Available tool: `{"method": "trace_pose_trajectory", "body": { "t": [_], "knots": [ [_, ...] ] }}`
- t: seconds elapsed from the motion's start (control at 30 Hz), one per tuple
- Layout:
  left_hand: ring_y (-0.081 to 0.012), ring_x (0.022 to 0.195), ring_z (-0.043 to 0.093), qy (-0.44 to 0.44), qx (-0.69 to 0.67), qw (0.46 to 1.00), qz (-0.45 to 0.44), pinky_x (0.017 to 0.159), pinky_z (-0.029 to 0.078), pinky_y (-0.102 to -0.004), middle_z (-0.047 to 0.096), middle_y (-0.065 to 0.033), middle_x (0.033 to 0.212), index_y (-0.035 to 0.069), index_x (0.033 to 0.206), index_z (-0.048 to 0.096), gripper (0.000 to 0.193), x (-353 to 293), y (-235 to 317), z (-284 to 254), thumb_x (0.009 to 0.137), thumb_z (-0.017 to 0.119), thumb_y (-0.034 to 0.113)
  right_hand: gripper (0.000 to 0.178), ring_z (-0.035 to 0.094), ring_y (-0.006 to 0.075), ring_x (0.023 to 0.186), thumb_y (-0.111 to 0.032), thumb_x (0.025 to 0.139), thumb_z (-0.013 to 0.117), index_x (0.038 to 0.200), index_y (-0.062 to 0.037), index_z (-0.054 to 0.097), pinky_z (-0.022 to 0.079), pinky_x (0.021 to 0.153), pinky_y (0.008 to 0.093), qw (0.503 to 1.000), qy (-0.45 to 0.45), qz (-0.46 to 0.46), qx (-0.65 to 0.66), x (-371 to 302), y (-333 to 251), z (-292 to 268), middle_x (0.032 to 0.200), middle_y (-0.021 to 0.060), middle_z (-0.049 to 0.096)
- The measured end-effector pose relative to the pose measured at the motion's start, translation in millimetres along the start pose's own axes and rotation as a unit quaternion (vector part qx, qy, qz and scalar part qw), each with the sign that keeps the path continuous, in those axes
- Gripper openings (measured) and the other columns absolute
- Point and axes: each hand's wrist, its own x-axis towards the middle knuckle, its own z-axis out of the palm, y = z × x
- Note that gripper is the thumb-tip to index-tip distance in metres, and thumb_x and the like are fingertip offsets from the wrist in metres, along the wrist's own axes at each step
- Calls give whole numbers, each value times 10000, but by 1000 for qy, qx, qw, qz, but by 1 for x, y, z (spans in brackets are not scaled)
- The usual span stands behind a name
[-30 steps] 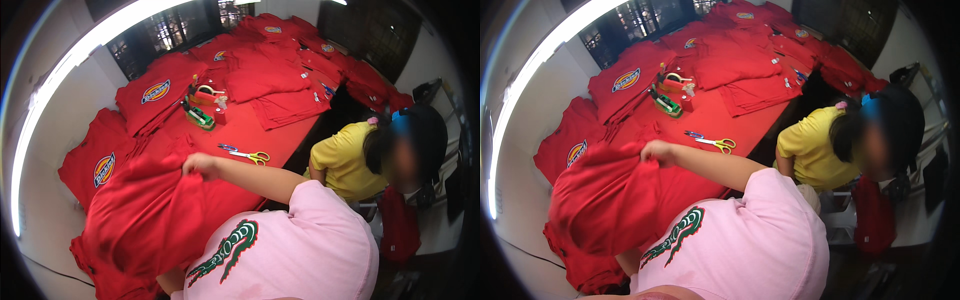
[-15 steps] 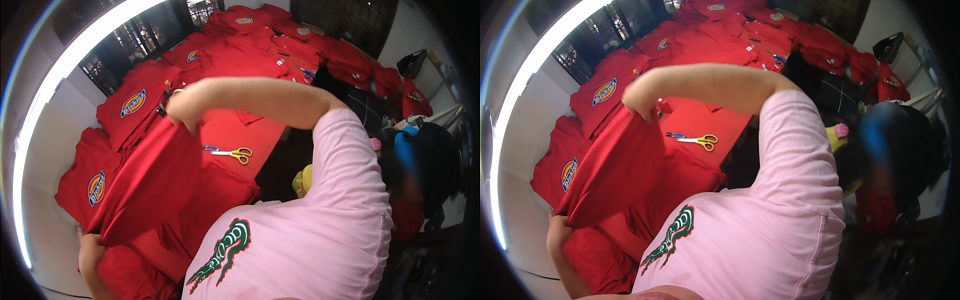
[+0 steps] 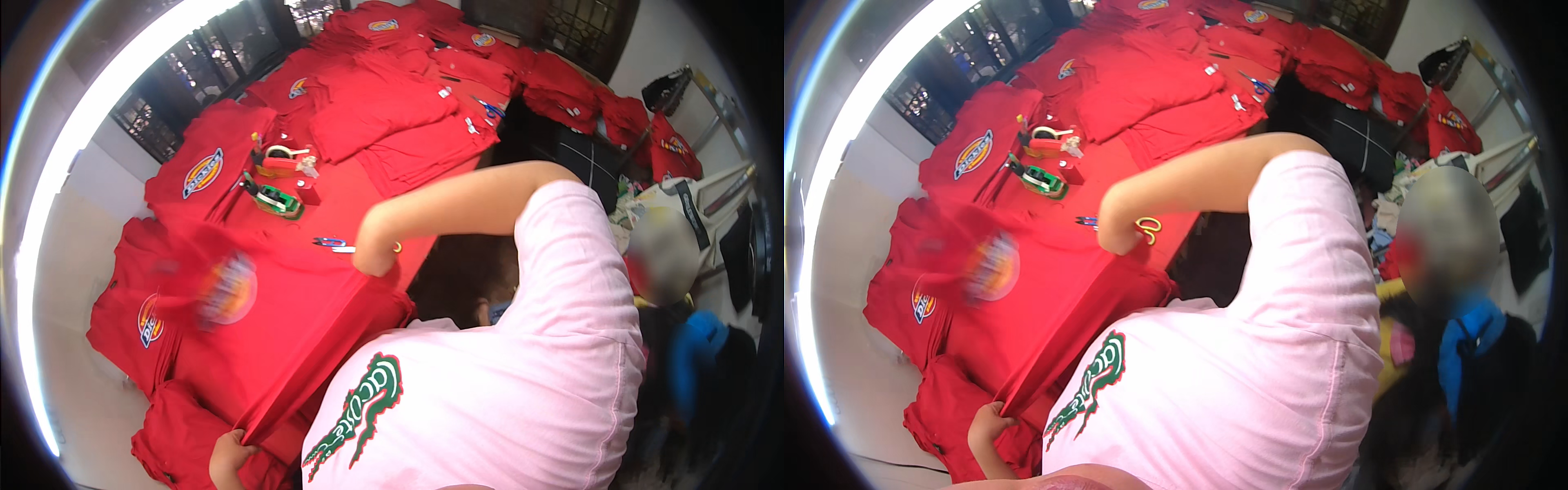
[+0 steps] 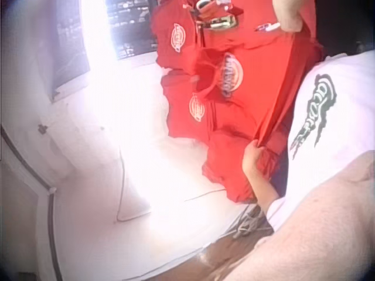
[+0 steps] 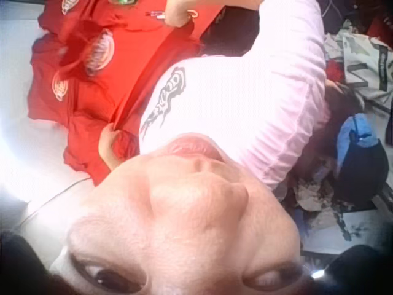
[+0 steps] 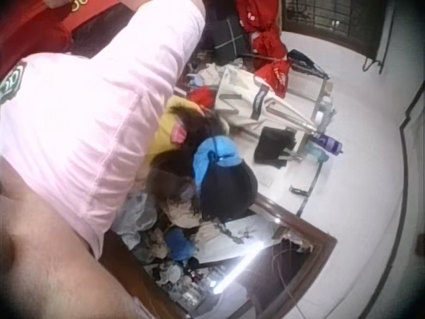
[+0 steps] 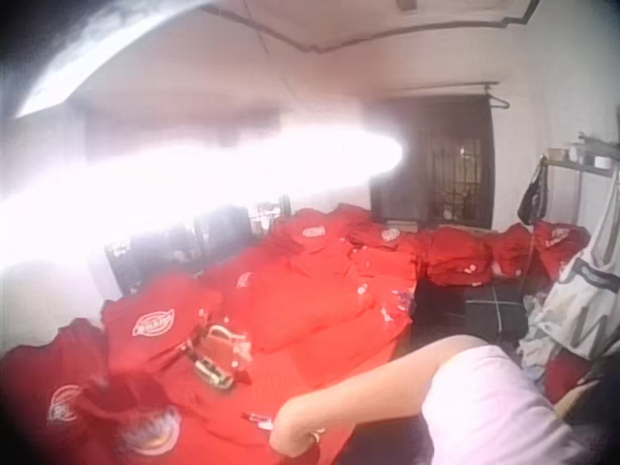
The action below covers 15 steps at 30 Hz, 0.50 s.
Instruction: The person folds red t-shirts by hand on a table, aligning the sleeves and body, and kemudian places them into stacks.
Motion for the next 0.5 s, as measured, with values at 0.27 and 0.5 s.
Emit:
{"method": "trace_pose_trajectory", "body": {
  "t": [0.27,0.5],
  "knots": [
    [-499,1082,590,533,142,834,-3,943,475,-551,607,-325,1114,-73,1070,590,193,-76,13,-114,883,562,-33,44,707,370,856,-38,806,623,823,-67,652,575,723,482,811,465,351,-62,-100,55,-181,828,156,684],
    [-114,732,483,590,-15,787,179,691,444,-292,606,-80,798,-22,1193,680,201,-173,13,-182,1033,631,88,417,684,285,1216,32,929,665,1330,-82,668,578,972,383,724,624,243,-165,-209,131,-218,1333,148,684]
  ]
}}
